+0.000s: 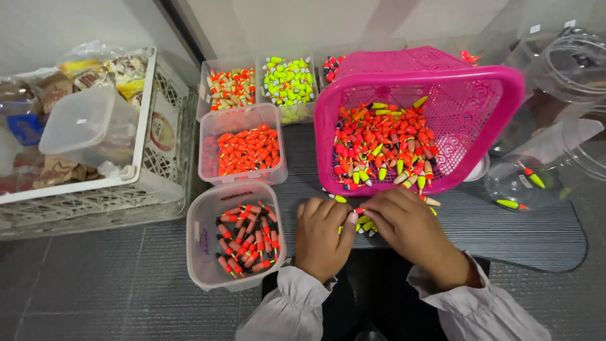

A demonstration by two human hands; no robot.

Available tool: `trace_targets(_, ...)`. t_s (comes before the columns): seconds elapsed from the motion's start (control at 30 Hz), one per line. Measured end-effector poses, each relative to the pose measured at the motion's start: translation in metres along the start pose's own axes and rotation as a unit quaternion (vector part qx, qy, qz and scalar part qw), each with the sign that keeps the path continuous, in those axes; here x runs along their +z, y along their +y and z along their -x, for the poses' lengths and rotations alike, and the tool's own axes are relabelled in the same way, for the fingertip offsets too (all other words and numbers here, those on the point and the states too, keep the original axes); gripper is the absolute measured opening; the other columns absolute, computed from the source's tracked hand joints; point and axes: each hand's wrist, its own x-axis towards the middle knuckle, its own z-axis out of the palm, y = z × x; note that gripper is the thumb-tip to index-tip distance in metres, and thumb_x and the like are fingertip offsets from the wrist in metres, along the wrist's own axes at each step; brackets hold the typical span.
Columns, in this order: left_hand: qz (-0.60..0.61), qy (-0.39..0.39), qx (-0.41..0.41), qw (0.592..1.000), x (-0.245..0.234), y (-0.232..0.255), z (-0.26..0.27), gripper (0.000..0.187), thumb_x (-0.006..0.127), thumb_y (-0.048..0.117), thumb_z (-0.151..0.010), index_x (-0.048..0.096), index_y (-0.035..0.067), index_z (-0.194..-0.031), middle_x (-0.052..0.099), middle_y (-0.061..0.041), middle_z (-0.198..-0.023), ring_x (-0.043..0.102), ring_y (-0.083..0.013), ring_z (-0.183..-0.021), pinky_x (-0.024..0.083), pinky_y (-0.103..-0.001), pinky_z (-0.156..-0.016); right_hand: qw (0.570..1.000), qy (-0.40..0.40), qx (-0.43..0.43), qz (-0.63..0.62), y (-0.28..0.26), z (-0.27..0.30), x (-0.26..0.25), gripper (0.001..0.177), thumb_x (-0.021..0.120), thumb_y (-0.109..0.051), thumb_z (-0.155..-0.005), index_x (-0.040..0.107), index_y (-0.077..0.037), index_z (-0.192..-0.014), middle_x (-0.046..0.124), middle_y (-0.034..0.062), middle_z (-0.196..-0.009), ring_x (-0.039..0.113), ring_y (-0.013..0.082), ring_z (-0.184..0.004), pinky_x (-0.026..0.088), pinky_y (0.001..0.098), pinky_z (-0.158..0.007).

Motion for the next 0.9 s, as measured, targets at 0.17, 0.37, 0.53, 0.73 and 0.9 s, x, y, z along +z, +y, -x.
trace_targets(0.17, -0.024, -0.043, 0.010, 0.999, -0.008, 0.010, -0.007, 0.047, 0.034, 0.043, -0.104, 0.064, 0.013, -0.087, 0.063, -0.003, -0.081, 0.053, -0.0283, -0.080, 0.034, -0.045, -0.071, 0.999, 0.022, -0.014, -0.045, -0.006, 0.004, -0.003, 0.015, 0.070, -0.016, -0.093, 0.069, -0.008, -0.106, 0.068, 0.0063, -0.099, 0.063, 0.0263, -0.089, 0.050, 0.0397, -0.081)
trace_targets(0.37, -0.052, -0.079, 0.035, 0.995, 0.007, -0.002, -0.003, 0.016, 0.052, 0.028, -0.096, 0.064, 0.017, -0.094, 0.065, -0.002, -0.087, 0.054, -0.0293, -0.084, 0.035, -0.046, -0.072, 0.999, 0.017, -0.016, -0.040, 0.005, 0.014, 0.005, 0.013, 0.067, -0.017, -0.096, 0.067, -0.011, -0.108, 0.065, 0.0056, -0.100, 0.060, 0.0266, -0.087, 0.047, 0.0403, -0.079)
trace_targets(0.53, -0.045, -0.071, 0.012, 0.996, 0.007, 0.002, -0.004, 0.036, 0.037, 0.037, -0.103, 0.067, 0.019, -0.095, 0.067, -0.001, -0.086, 0.055, -0.0285, -0.082, 0.034, -0.045, -0.073, 0.997, 0.033, -0.049, -0.045, 0.000, 0.006, -0.004, 0.013, 0.057, -0.017, -0.102, 0.064, -0.007, -0.102, 0.060, 0.0082, -0.092, 0.054, 0.0286, -0.080, 0.043, 0.0414, -0.072)
trace_targets(0.73, -0.095, -0.064, -0.013, 0.993, 0.016, -0.005, 0.001, 0.031, 0.045, 0.037, -0.100, 0.066, 0.022, -0.083, 0.065, 0.005, -0.079, 0.054, -0.0269, -0.078, 0.032, -0.045, -0.070, 0.997, 0.020, -0.062, -0.033, -0.002, 0.006, -0.009, 0.009, 0.060, -0.014, -0.099, 0.066, -0.008, -0.102, 0.055, 0.0070, -0.089, 0.052, 0.0262, -0.080, 0.041, 0.0390, -0.069)
trace_targets(0.9, -0.066, -0.037, -0.003, 0.997, 0.016, -0.003, 0.002, 0.036, 0.042, 0.043, -0.102, 0.068, 0.023, -0.087, 0.067, 0.007, -0.085, 0.053, -0.0233, -0.080, 0.033, -0.041, -0.074, 0.997, 0.014, -0.034, -0.073, -0.001, 0.007, -0.008, 0.014, 0.058, -0.020, -0.101, 0.066, -0.008, -0.100, 0.055, 0.0065, -0.087, 0.052, 0.0272, -0.080, 0.041, 0.0407, -0.071)
